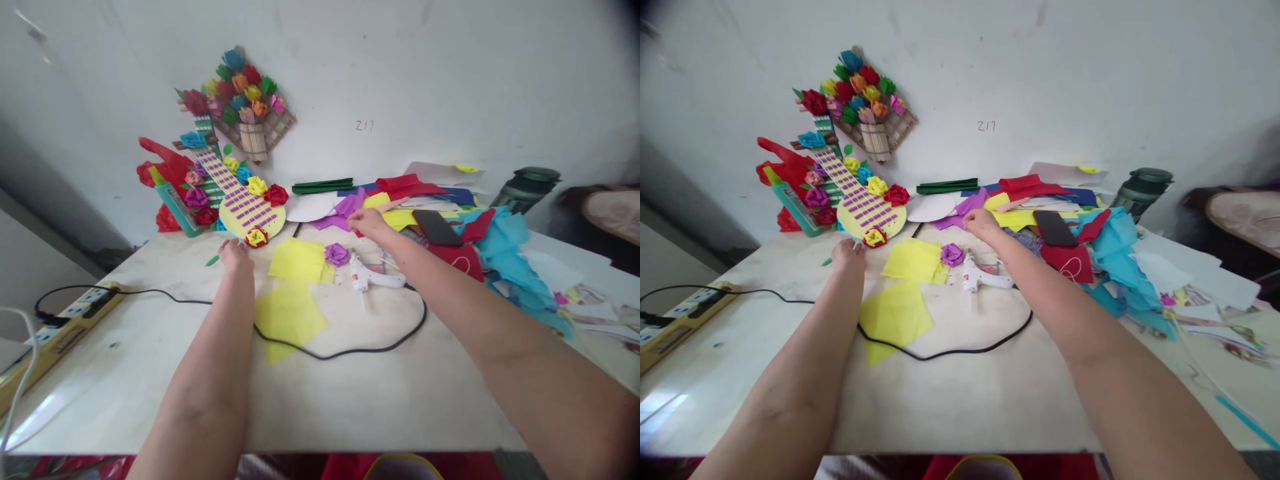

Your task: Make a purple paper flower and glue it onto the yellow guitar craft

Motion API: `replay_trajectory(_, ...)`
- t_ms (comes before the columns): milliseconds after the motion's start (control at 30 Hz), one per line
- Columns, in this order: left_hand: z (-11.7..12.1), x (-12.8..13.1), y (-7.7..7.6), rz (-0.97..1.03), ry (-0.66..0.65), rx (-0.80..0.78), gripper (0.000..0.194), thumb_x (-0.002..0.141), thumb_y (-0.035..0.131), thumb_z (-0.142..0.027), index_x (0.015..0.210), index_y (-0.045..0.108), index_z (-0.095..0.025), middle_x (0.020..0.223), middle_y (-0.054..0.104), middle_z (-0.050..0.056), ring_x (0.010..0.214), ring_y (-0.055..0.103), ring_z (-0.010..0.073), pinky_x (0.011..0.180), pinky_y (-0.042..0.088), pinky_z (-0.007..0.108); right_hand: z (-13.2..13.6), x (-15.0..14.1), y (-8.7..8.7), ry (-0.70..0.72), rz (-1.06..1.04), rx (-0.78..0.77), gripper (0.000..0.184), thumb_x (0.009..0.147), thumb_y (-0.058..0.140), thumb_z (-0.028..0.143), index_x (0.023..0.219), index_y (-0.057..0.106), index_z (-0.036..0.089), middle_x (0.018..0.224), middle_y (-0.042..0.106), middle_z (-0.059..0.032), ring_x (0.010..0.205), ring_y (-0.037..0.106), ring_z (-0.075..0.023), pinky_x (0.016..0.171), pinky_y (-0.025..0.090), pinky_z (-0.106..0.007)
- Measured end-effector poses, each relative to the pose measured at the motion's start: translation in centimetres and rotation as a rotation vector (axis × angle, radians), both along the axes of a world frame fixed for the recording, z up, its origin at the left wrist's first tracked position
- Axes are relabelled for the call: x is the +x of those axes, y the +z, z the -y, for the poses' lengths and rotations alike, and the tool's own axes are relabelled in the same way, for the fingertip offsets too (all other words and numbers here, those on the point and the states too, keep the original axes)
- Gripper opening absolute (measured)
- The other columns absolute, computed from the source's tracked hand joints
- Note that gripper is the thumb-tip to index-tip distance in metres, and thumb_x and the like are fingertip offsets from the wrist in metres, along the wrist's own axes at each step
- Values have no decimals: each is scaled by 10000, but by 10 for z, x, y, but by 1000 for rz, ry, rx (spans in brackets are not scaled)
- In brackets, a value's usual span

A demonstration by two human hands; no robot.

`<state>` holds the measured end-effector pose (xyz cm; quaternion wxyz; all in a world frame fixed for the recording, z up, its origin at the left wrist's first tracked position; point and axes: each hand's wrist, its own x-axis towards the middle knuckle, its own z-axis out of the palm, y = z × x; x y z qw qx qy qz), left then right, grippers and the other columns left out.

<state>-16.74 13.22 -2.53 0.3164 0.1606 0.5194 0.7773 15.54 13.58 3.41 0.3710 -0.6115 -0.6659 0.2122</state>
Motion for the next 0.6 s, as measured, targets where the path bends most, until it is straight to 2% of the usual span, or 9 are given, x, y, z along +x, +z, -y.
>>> replay_trajectory(133, -5, 3, 11, 165, 0, -14, 175, 748, 475, -72, 872, 426, -185, 844, 492, 13, 745, 580, 102, 704, 475, 234, 2, -11, 1, 68, -5, 17, 117, 704, 599, 163, 781, 678, 126, 693, 663, -32, 615, 596, -126, 622, 480, -246)
replay_trajectory(200, -8, 1, 13, 179, 14, -25, 154, 758, 477, -78, 872, 445, -176, 827, 496, 7, 701, 568, 91, 676, 472, 219, 2, -17, -1, 119, -6, 11, 104, 708, 600, 161, 770, 678, 129, 684, 667, -32, 615, 606, -128, 635, 486, -251)
replay_trajectory(400, -13, 0, 12, 109, 17, -46, 55, 760, 520, -120, 780, 499, -167, 702, 509, -7, 592, 513, 83, 611, 466, 206, 4, -30, -8, 226, 15, 41, 112, 691, 604, 127, 759, 692, 141, 700, 688, -35, 679, 624, -145, 701, 499, -280)
replay_trajectory(600, -18, -2, 5, -11, -55, 14, 48, 749, 576, -163, 776, 537, -169, 802, 598, 31, 655, 570, 113, 654, 501, 266, 20, -39, -7, 279, 27, 73, 128, 699, 602, 157, 783, 698, 142, 752, 699, -36, 720, 626, -150, 697, 490, -267)
